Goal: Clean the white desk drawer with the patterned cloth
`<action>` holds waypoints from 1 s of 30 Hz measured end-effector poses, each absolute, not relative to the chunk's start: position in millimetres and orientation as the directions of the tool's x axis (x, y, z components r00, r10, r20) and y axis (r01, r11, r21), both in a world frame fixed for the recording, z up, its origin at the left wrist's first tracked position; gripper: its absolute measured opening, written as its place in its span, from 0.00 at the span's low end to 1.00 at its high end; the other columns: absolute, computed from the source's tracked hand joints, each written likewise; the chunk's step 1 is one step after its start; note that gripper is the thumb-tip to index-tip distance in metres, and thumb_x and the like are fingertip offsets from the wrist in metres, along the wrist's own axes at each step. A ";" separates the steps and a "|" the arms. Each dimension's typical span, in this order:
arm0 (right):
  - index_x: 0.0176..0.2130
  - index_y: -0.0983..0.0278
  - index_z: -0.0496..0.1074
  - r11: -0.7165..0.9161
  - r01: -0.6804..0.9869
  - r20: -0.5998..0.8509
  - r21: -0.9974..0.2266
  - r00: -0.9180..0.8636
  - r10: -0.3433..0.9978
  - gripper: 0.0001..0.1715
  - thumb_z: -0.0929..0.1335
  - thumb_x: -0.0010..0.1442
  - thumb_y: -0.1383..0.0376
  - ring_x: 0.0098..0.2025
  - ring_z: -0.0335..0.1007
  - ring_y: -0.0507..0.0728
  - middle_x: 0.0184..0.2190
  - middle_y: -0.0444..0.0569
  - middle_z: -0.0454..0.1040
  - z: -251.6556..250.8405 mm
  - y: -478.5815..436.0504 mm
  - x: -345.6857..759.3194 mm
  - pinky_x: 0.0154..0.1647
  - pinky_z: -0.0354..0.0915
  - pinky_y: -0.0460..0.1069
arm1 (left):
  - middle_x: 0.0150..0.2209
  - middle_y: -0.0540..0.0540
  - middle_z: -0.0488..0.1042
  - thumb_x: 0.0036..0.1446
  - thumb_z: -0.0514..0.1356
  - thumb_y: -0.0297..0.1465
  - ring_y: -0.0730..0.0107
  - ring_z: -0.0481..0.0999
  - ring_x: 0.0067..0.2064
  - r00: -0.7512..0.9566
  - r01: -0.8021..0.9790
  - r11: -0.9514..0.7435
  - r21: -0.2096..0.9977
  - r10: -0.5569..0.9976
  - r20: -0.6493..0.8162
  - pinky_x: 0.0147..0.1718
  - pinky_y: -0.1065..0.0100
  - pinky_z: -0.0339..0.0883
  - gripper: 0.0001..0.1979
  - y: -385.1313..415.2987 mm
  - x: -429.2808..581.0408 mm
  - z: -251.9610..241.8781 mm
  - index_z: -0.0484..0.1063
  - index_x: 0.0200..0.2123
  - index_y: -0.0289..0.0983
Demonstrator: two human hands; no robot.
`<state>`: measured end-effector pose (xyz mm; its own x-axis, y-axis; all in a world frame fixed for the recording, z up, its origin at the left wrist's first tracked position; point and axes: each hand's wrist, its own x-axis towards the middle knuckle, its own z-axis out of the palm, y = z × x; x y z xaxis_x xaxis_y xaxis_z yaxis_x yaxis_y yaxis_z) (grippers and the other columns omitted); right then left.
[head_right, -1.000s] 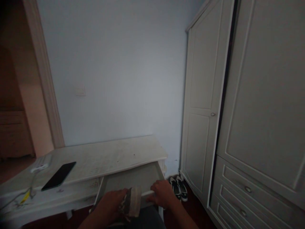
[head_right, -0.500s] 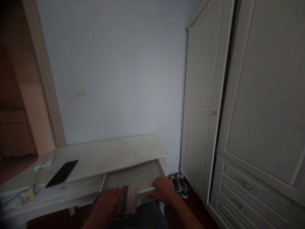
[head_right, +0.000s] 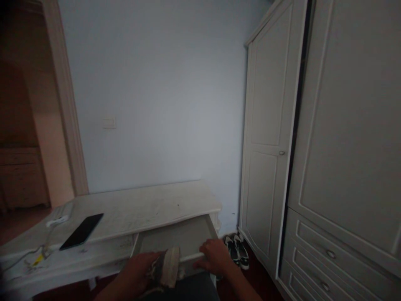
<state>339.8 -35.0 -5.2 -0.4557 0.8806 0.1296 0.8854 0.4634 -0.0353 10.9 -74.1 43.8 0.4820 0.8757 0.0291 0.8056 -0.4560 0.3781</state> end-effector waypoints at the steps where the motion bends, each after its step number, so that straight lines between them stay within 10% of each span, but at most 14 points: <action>1: 0.41 0.61 0.83 0.461 0.886 0.141 -0.046 -0.451 0.881 0.37 0.70 0.59 0.32 0.46 0.80 0.68 0.41 0.57 0.84 -7.7 -34.1 340.3 0.46 0.69 0.55 | 0.52 0.52 0.85 0.57 0.66 0.42 0.52 0.83 0.55 0.482 0.764 -0.458 0.454 0.873 0.069 0.52 0.63 0.71 0.21 -74.5 12.0 50.1 0.79 0.55 0.54; 6: 0.38 0.61 0.83 0.433 0.894 0.145 -0.114 -0.417 0.897 0.35 0.74 0.55 0.34 0.45 0.79 0.69 0.40 0.58 0.83 -14.2 -31.2 338.3 0.47 0.69 0.55 | 0.56 0.52 0.83 0.62 0.63 0.51 0.54 0.81 0.56 0.319 0.593 -0.403 0.697 0.912 0.256 0.52 0.65 0.72 0.25 -71.7 43.8 70.6 0.76 0.59 0.51; 11: 0.41 0.63 0.82 0.465 0.799 0.234 -0.382 -0.403 0.885 0.18 0.76 0.55 0.53 0.48 0.77 0.68 0.45 0.59 0.81 -7.4 -24.8 341.6 0.50 0.69 0.56 | 0.60 0.39 0.79 0.45 0.71 0.57 0.40 0.77 0.59 0.468 0.810 -0.460 0.363 0.881 0.071 0.60 0.49 0.67 0.46 -64.8 91.9 46.7 0.72 0.65 0.44; 17: 0.67 0.59 0.68 0.490 0.544 0.311 -0.681 -0.392 0.866 0.46 0.75 0.51 0.63 0.68 0.62 0.69 0.65 0.58 0.69 26.1 -33.4 369.0 0.70 0.56 0.63 | 0.57 0.36 0.80 0.50 0.66 0.55 0.38 0.78 0.56 0.432 0.879 -0.415 0.233 0.901 -0.025 0.57 0.46 0.69 0.41 -60.0 100.4 23.4 0.72 0.63 0.41; 23: 0.68 0.53 0.67 0.636 0.547 0.445 -0.544 -0.454 0.772 0.30 0.67 0.69 0.61 0.68 0.60 0.63 0.65 0.53 0.68 46.8 -68.6 302.2 0.71 0.54 0.61 | 0.54 0.39 0.83 0.57 0.63 0.50 0.40 0.81 0.54 0.467 0.853 -0.460 0.245 0.884 0.034 0.55 0.48 0.70 0.28 -57.8 102.4 21.2 0.76 0.59 0.46; 30: 0.67 0.56 0.67 0.584 0.742 0.315 -0.330 -0.496 0.809 0.45 0.72 0.60 0.38 0.57 0.72 0.72 0.57 0.57 0.78 -5.6 -49.9 221.4 0.61 0.64 0.65 | 0.59 0.37 0.80 0.51 0.66 0.56 0.41 0.78 0.58 0.450 0.852 -0.444 0.279 0.892 0.044 0.58 0.49 0.69 0.38 -60.6 47.2 15.9 0.74 0.61 0.44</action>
